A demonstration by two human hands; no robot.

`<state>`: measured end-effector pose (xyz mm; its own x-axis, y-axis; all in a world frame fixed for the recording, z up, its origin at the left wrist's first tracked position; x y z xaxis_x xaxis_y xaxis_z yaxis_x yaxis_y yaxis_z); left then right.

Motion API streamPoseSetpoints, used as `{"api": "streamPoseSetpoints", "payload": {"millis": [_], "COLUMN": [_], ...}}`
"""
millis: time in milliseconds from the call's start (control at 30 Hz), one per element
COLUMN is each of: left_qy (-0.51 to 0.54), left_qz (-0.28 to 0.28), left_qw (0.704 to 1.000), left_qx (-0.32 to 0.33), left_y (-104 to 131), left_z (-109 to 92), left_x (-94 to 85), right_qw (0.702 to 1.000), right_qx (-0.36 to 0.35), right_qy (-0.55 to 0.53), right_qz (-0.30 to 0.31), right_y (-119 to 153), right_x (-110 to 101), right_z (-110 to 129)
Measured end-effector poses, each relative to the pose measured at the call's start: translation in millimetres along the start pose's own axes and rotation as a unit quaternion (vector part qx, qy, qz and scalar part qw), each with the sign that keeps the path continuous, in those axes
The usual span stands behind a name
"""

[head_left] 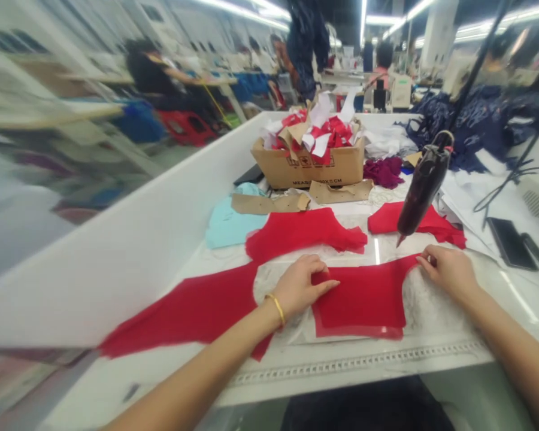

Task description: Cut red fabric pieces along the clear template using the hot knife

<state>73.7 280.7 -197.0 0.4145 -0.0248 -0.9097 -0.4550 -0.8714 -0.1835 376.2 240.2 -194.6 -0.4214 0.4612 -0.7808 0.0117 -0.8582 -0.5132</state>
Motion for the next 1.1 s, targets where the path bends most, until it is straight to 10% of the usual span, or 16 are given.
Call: {"api": "streamPoseSetpoints", "payload": {"millis": [267,400,500,733,1100], "left_qy": [-0.134,-0.180,-0.165,-0.151,-0.127], "left_qz": [-0.064,-0.123,-0.056,0.129,0.111], "left_qw": [0.988,0.959,0.955,0.958,0.957], "left_qx": [0.048,0.180,0.240,0.207,0.236], "left_y": [-1.0,17.0,16.2,-26.1,-23.5], "left_z": [-11.5,-58.0,-94.4,-146.9,-147.4], "left_x": [-0.4,13.8,47.2,104.0,112.9], "right_qw": [0.994,0.926,0.879,0.878,0.884], "right_qx": [0.047,0.006,-0.074,0.010,0.039], "right_qy": [-0.086,-0.347,-0.433,-0.396,-0.372], "right_qz": [-0.039,-0.149,-0.184,-0.268,-0.280], "right_y": [-12.0,-7.6,-5.9,-20.3,-39.0], "right_x": [-8.9,-45.2,-66.6,-74.7,-70.8], "right_z": [-14.9,-0.9,32.2,43.6,18.2]}}
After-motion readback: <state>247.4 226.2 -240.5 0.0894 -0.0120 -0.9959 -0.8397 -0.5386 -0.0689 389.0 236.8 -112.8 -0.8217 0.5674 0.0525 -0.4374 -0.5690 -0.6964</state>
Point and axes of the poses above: each hand's wrist, its own y-axis away from the middle knuckle, its own x-axis out of the palm, z = x × y, the point moved 7 cm from there along -y, towards the middle knuckle, and after that the axes turned 8 degrees about -y, right-handed, at the moved point
